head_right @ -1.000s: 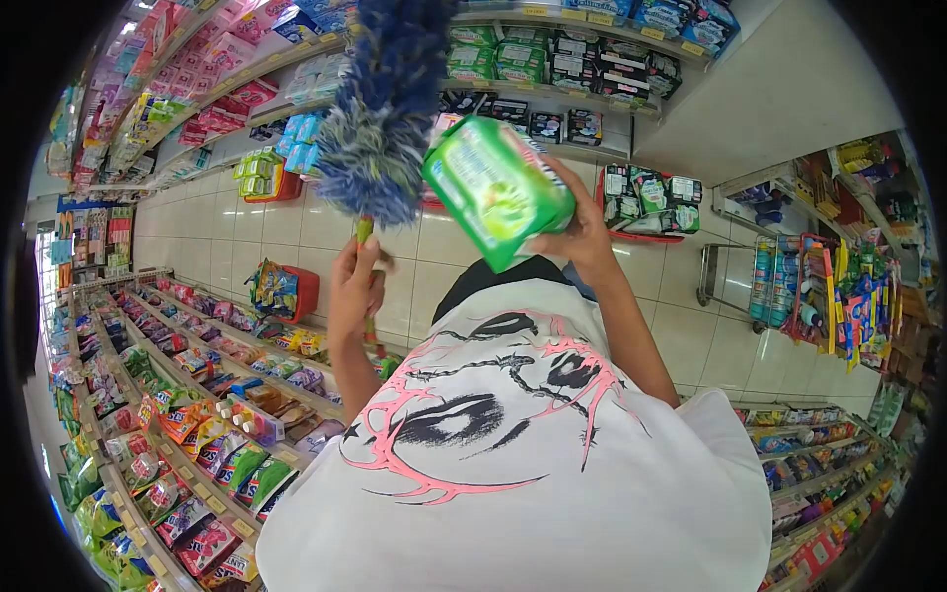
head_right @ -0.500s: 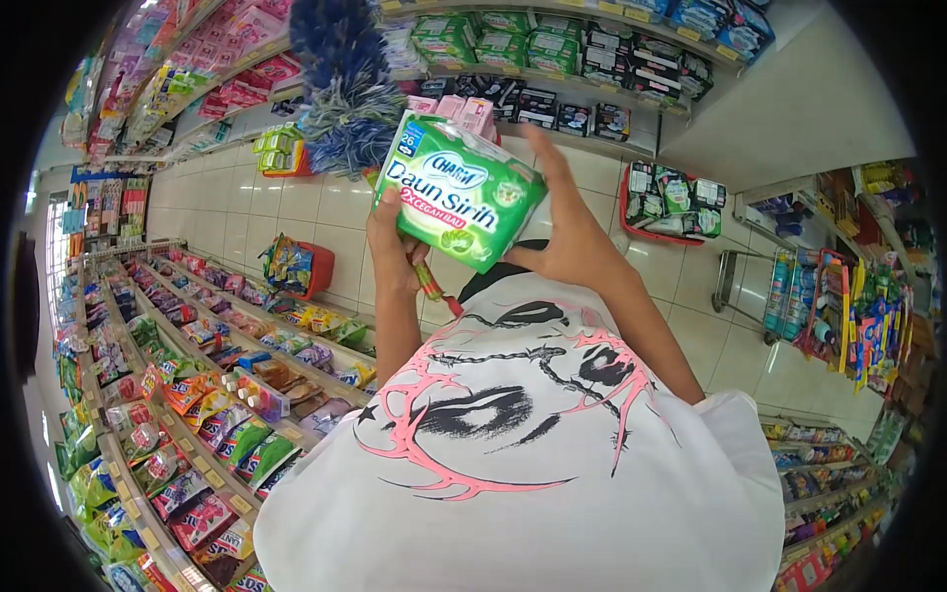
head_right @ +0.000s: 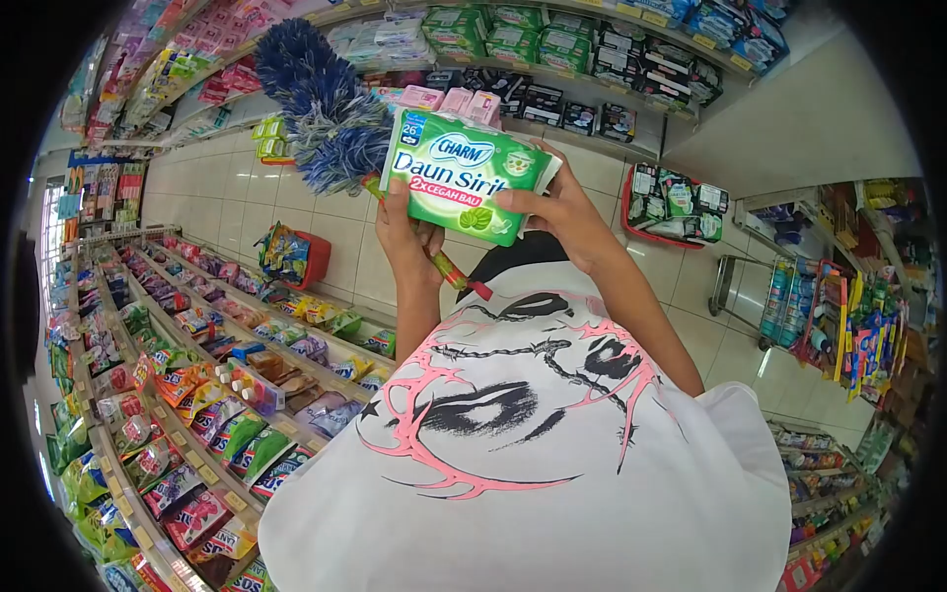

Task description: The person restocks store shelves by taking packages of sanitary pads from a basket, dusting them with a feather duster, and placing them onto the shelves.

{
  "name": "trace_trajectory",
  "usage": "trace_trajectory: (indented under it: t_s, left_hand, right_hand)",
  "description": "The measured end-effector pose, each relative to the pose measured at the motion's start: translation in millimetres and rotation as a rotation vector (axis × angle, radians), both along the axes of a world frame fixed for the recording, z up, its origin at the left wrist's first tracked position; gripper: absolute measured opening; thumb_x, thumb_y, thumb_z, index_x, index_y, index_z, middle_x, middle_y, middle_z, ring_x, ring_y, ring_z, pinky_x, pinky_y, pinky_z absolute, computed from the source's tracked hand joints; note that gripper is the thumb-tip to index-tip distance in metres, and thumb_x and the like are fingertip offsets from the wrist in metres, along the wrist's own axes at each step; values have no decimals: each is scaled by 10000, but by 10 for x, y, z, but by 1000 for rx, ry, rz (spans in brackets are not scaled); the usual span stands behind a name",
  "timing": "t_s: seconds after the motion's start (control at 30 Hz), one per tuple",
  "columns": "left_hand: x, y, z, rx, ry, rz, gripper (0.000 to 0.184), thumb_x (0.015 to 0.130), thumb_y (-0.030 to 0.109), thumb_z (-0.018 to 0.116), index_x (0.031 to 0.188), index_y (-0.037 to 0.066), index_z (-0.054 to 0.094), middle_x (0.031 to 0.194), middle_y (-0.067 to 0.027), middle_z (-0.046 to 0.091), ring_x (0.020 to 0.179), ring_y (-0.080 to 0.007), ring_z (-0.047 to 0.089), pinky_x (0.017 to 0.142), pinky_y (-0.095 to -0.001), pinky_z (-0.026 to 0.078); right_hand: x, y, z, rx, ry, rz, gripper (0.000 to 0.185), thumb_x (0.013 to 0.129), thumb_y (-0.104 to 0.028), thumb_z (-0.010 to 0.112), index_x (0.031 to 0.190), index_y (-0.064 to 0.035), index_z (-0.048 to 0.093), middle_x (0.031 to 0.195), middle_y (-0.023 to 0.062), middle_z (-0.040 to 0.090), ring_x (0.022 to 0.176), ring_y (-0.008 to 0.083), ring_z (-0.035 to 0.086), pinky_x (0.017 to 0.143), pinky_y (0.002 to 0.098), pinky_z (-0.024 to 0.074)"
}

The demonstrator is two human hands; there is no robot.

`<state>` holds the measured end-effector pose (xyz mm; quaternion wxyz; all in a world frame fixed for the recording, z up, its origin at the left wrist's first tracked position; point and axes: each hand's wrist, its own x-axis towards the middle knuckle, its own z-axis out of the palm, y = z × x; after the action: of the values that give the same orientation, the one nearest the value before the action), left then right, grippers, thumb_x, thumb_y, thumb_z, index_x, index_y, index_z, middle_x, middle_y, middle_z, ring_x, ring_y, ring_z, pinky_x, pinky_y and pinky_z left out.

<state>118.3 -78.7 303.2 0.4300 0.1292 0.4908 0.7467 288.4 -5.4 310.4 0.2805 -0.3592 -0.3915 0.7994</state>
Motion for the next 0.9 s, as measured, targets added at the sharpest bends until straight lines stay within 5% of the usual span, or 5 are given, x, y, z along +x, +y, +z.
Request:
trace_trajectory:
  t_s: [0.63,0.67,0.7,0.8,0.9]
  left_hand:
    - [-242,64,-284,-42,-20,153,288,857,288,641,935,70,469,582,34,438,347,-13,300,283,-173,256]
    - [-294,33,-305,-61,-29,149,326,870,318,618,970,53,458,703,-38,567,343,-17,301,283,-171,259]
    - [-307,34,-291,-61,-38,161,326,870,318,618,970,53,458,703,-38,567,343,-17,301,283,-171,259]
    - [-327,86,-275,-181,-1,185,368,890,350,570,997,24,439,1150,-187,595,338,-24,299,286,-173,256]
    - [-346,109,-326,-266,-4,201,363,895,331,565,1017,17,429,1099,-188,614,338,-25,294,289,-178,253]
  right_hand:
    - [-231,505,-194,49,-42,174,851,701,-233,779,1382,-66,296,1255,116,484,1145,222,485,949,345,380]
    - [-257,544,-211,49,-50,185,851,701,-233,779,1382,-66,296,1255,116,484,1145,222,485,949,345,380]
    - [-254,603,-239,54,-49,174,846,699,-235,781,1377,-63,306,1247,116,492,1135,221,491,940,348,384]
    - [-190,855,-363,51,-126,151,852,683,-236,791,1369,-56,318,1228,118,508,1115,220,501,927,352,389]
    - [-140,1171,-438,18,-188,90,892,639,-230,818,1360,-47,324,1200,126,528,1100,225,511,931,354,387]
